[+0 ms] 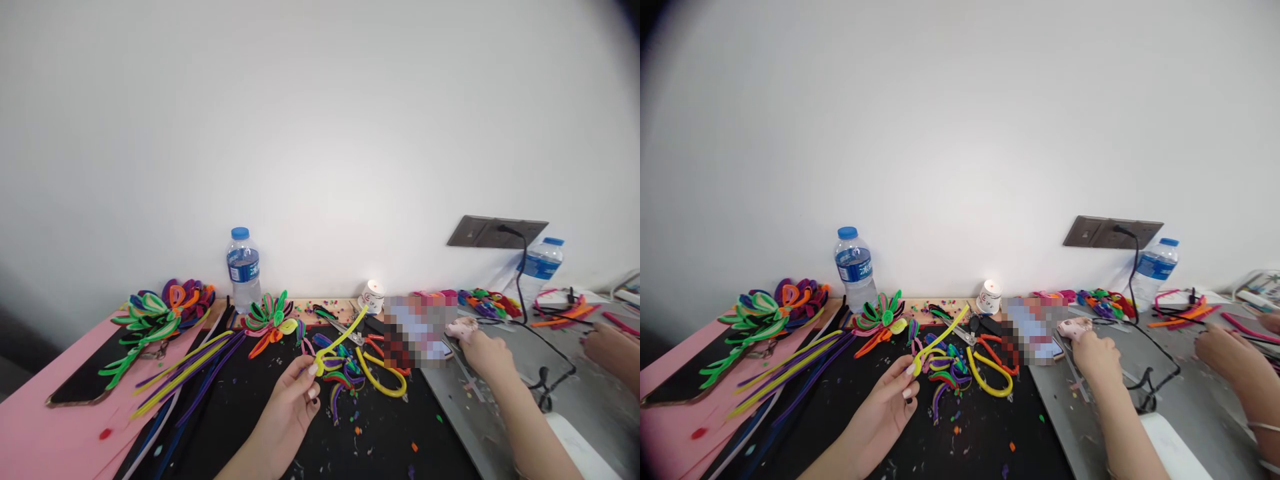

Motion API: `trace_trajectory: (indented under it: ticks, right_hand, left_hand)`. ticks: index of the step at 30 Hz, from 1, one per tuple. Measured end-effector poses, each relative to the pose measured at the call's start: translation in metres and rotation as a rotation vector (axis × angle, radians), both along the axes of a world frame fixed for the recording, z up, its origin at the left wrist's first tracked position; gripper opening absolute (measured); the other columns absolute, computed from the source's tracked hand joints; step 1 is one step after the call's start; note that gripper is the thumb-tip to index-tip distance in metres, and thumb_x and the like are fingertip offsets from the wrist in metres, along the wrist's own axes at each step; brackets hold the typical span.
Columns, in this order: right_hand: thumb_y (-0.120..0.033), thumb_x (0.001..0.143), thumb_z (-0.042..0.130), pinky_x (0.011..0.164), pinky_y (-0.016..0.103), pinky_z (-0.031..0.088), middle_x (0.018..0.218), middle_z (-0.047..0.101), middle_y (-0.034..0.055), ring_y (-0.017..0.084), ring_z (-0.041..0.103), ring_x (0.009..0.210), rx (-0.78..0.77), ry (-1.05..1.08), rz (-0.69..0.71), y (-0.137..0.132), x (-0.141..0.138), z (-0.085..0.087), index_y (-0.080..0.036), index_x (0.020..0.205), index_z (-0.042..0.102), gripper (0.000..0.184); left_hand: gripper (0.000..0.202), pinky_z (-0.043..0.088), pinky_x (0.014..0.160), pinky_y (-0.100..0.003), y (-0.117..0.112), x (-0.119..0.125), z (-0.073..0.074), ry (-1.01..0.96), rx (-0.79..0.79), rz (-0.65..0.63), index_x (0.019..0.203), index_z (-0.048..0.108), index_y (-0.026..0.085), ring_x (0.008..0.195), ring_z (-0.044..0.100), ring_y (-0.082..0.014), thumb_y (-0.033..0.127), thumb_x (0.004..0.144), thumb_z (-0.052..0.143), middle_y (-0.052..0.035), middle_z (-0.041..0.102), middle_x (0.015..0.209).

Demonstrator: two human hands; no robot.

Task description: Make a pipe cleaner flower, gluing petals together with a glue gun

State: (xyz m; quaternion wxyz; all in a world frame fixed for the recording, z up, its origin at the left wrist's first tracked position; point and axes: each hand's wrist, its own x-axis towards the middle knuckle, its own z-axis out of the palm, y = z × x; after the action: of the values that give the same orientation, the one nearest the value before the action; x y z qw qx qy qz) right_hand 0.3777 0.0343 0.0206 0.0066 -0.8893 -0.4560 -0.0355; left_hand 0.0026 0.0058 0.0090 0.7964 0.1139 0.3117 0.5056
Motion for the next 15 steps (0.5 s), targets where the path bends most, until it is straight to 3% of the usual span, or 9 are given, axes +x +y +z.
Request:
trace_trajectory:
  ticks: [8, 15]
  right_hand:
    - [-0.026, 0.082, 0.038, 0.068, 0.040, 0.042, 0.081, 0.065, 0.0248, 0.036, 0.059, 0.084, -0.002, -0.163, 0.043, -0.006, -0.004, -0.003, -0.003, 0.091, 0.064, 0.036]
    - [-0.028, 0.083, 0.040, 0.069, 0.036, 0.042, 0.083, 0.062, 0.0200, 0.032, 0.059, 0.082, 0.080, -0.212, 0.141, -0.013, -0.012, -0.005, -0.006, 0.108, 0.057, 0.038]
  left_hand:
    - [0.019, 0.042, 0.044, -0.012, 0.000, 0.000, 0.000, -0.010, 0.002, -0.008, 0.076, 0.061, 0.016, 0.045, 0.042, -0.0009, 0.012, 0.062, 0.073, 0.0058, 0.047, 0.062]
    - [0.022, 0.041, 0.043, -0.012, 0.001, 0.001, -0.002, -0.006, -0.007, -0.010, 0.075, 0.061, 0.016, 0.044, 0.042, -0.0007, 0.013, 0.059, 0.075, 0.0059, 0.048, 0.061]
